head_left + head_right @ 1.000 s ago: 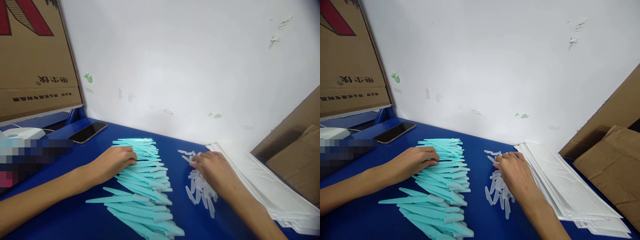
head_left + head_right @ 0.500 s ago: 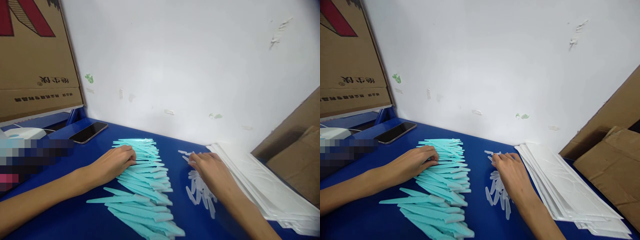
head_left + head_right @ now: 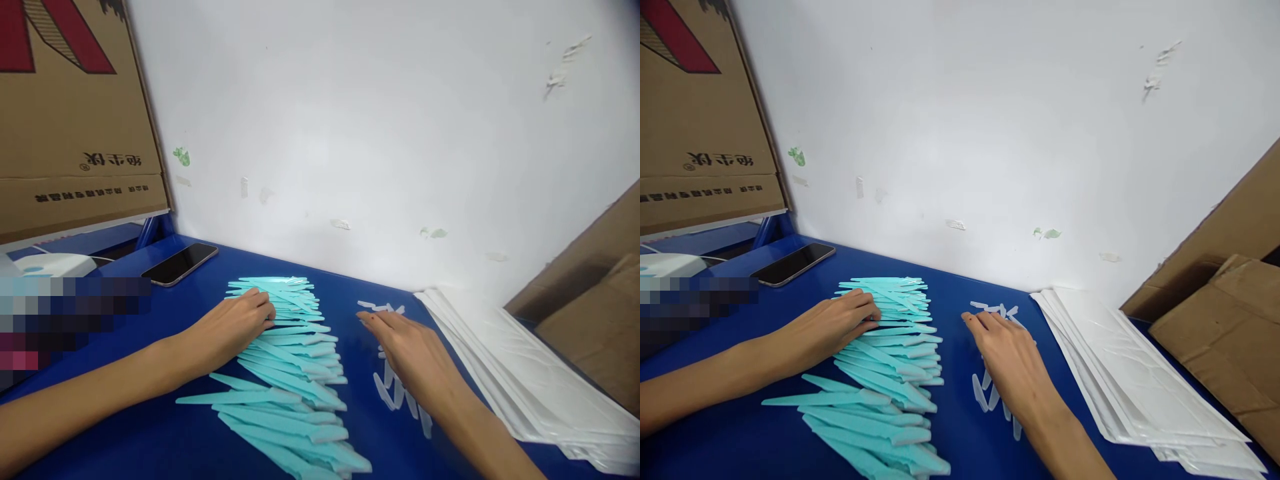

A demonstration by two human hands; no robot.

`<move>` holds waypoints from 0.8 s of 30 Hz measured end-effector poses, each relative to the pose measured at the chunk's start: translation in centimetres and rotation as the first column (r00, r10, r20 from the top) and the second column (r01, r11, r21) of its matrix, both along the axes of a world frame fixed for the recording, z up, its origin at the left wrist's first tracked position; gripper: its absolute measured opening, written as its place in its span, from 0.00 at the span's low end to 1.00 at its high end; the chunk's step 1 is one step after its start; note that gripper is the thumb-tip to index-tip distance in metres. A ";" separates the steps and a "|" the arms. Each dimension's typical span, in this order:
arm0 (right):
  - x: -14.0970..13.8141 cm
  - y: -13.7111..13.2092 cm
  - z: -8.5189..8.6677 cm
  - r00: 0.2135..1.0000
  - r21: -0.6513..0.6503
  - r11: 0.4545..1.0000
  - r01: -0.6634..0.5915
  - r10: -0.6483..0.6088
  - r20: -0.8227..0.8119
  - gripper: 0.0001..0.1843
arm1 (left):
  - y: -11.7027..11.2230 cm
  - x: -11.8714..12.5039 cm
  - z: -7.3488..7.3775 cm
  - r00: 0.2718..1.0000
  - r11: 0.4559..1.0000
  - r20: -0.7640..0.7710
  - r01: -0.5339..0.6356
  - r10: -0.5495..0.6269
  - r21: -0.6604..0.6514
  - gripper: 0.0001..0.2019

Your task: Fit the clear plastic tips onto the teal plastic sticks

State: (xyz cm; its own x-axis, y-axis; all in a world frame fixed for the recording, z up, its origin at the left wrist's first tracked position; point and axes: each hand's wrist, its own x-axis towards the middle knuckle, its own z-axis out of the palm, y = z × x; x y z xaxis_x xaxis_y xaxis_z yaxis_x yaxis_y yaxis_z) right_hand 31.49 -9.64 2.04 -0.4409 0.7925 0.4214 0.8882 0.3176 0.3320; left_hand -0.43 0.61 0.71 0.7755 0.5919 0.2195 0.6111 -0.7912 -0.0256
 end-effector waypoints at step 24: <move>-3.1 -0.8 0.7 0.745 0.302 0.899 -0.317 0.433 -0.507 0.08 | -2.3 1.0 1.9 0.921 0.976 0.385 0.140 -0.067 -0.166 0.13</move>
